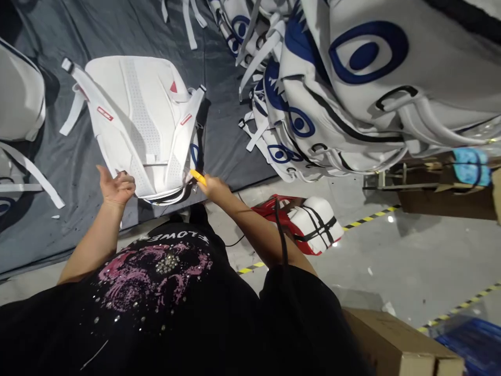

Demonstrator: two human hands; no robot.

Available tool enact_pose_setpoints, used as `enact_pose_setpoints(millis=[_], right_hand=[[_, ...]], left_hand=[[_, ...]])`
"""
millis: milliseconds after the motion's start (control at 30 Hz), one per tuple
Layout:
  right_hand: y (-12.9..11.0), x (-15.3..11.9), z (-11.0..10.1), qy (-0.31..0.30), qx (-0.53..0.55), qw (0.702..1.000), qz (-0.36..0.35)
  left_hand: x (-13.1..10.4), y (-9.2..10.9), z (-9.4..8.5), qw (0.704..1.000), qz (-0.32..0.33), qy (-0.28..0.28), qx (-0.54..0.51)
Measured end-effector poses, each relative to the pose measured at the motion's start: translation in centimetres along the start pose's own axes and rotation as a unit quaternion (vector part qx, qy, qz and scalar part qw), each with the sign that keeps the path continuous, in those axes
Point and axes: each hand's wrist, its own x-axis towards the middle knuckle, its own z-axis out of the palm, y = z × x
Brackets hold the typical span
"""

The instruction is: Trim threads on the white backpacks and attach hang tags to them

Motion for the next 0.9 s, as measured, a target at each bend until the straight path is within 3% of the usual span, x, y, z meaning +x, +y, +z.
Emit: enact_pose_setpoints(millis=[100,533,900], right_hand=[[0.5,-0.6,-0.1,0.028,0.034,0.999,-0.005],[-0.3,-1.8,1.4,0.039,0.096,0.994,0.017],[-1.1,-2.8,2.7,0.014,0.091,0.992,0.09]], left_hand=[[-0.1,0.3,-0.1,1.0,0.006,-0.006,0.01],[1.4,1.3,-0.4,0.999,-0.016,-0.008,0.033],[1.6,-0.1,0.7,0.998,-0.013,0.007,0.057]])
